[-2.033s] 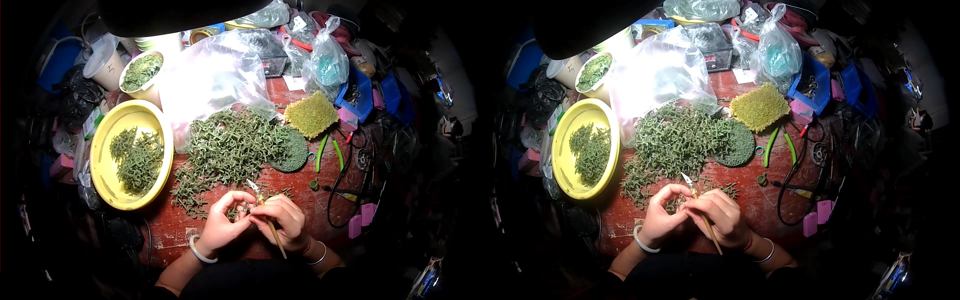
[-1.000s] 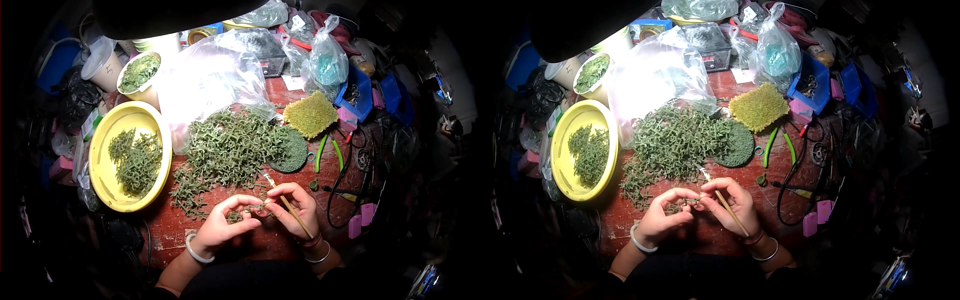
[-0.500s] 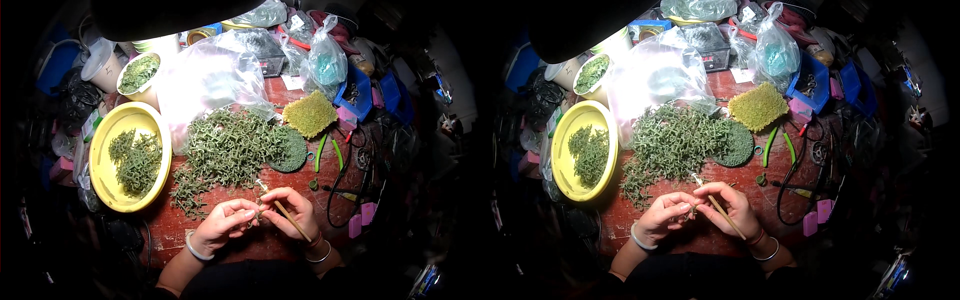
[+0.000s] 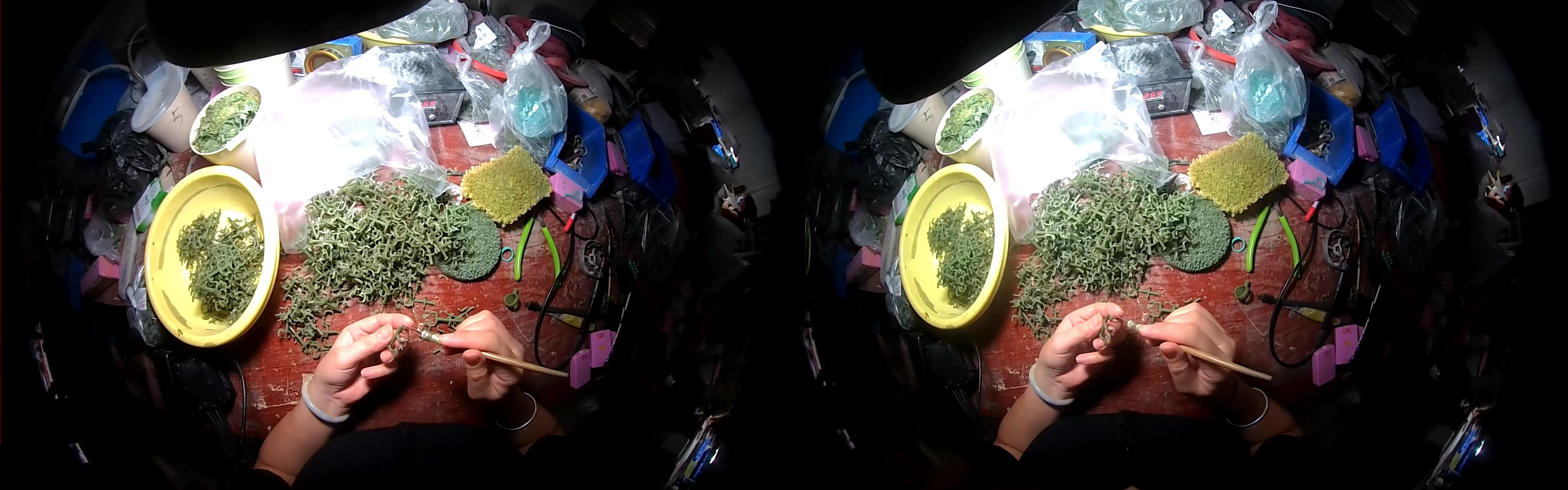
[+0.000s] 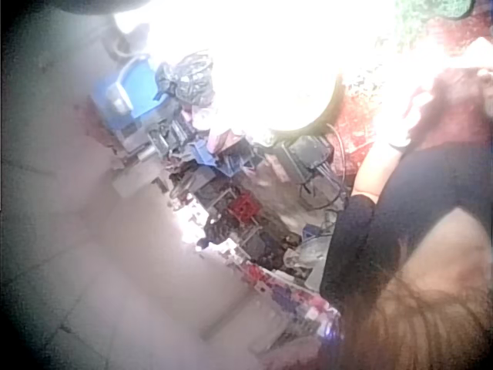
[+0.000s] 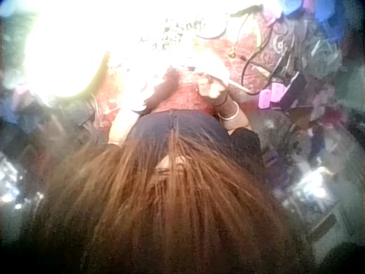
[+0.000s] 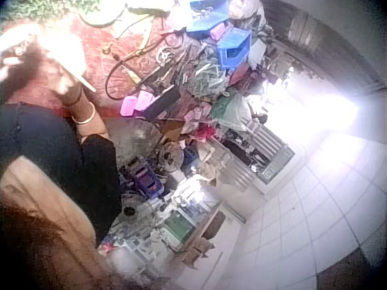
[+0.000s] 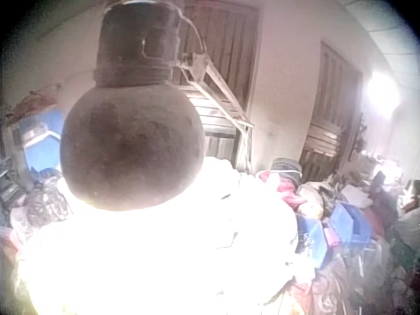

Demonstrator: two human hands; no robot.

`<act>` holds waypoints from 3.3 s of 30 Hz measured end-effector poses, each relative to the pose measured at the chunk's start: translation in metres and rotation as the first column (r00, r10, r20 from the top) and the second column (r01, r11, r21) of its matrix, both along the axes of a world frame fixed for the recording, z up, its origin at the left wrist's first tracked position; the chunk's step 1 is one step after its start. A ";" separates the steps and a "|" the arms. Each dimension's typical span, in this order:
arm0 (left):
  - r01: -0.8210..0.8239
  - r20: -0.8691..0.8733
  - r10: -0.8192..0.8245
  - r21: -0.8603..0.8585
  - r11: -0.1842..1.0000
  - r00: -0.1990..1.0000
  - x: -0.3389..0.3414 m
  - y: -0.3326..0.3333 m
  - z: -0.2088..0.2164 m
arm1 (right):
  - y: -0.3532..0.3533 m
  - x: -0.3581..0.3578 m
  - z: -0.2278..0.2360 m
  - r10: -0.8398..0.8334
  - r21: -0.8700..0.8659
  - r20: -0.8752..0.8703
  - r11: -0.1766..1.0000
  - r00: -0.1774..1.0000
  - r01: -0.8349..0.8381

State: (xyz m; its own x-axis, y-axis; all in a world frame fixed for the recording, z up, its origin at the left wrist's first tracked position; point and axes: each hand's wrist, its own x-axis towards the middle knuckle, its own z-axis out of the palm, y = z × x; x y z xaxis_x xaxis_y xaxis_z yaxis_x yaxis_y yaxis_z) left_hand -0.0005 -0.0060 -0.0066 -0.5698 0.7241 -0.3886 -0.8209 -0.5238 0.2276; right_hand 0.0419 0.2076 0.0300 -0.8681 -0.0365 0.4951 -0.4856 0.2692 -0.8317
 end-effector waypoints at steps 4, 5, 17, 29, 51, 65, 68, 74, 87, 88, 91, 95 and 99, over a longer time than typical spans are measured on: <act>-0.003 -0.002 0.003 0.015 1.000 1.000 0.000 0.000 0.000 | 0.001 0.000 0.000 0.000 -0.004 0.011 1.000 1.000 0.000; -0.004 0.019 0.004 0.022 1.000 1.000 0.000 0.000 0.000 | 0.000 0.000 0.001 0.003 -0.007 0.014 1.000 1.000 -0.003; -0.018 -0.078 0.010 -0.101 0.995 0.997 0.001 0.002 0.006 | -0.002 0.000 0.003 -0.021 0.049 -0.028 0.999 0.999 0.022; -0.012 -0.216 -0.048 -0.271 0.963 0.975 0.001 0.003 0.016 | -0.006 0.000 0.001 -0.059 -0.057 0.177 0.996 0.983 0.070; -0.179 -0.504 -0.070 -0.430 0.885 0.861 0.006 0.010 0.013 | -0.001 -0.005 -0.010 0.081 -0.135 0.333 0.990 0.940 -0.038; -0.181 -0.229 0.137 -0.184 0.966 0.964 -0.002 0.004 0.012 | 0.003 -0.014 -0.010 -0.299 0.509 0.094 0.834 0.950 0.212; -0.174 -0.273 0.105 -0.242 0.955 0.956 -0.001 0.005 0.013 | 0.013 -0.014 -0.005 -0.272 0.542 0.171 0.828 0.947 0.140; -0.226 -0.463 0.086 -0.256 0.940 0.882 -0.002 0.010 0.012 | 0.020 -0.014 -0.003 -0.187 0.601 0.238 0.799 0.953 0.006; -0.171 -0.289 0.062 -0.368 0.914 0.955 0.000 0.008 0.011 | 0.011 -0.011 -0.003 -0.062 0.524 0.272 0.847 0.960 -0.094; -0.172 -0.286 0.065 -0.370 0.913 0.956 0.000 0.008 0.011 | 0.010 -0.011 -0.003 -0.064 0.535 0.272 0.839 0.960 -0.096; -0.187 -0.312 0.068 -0.369 0.910 0.948 -0.001 0.007 0.011 | 0.008 -0.011 -0.005 -0.080 0.603 0.226 0.794 0.971 -0.075; -0.252 -0.337 0.116 -0.392 0.885 0.934 -0.002 0.005 0.013 | 0.009 -0.010 -0.007 -0.063 0.591 0.280 0.797 0.958 -0.120; -0.409 -0.451 0.211 -0.402 0.819 0.867 -0.002 0.004 0.014 | 0.001 -0.012 -0.009 -0.086 0.488 0.318 0.869 0.944 -0.085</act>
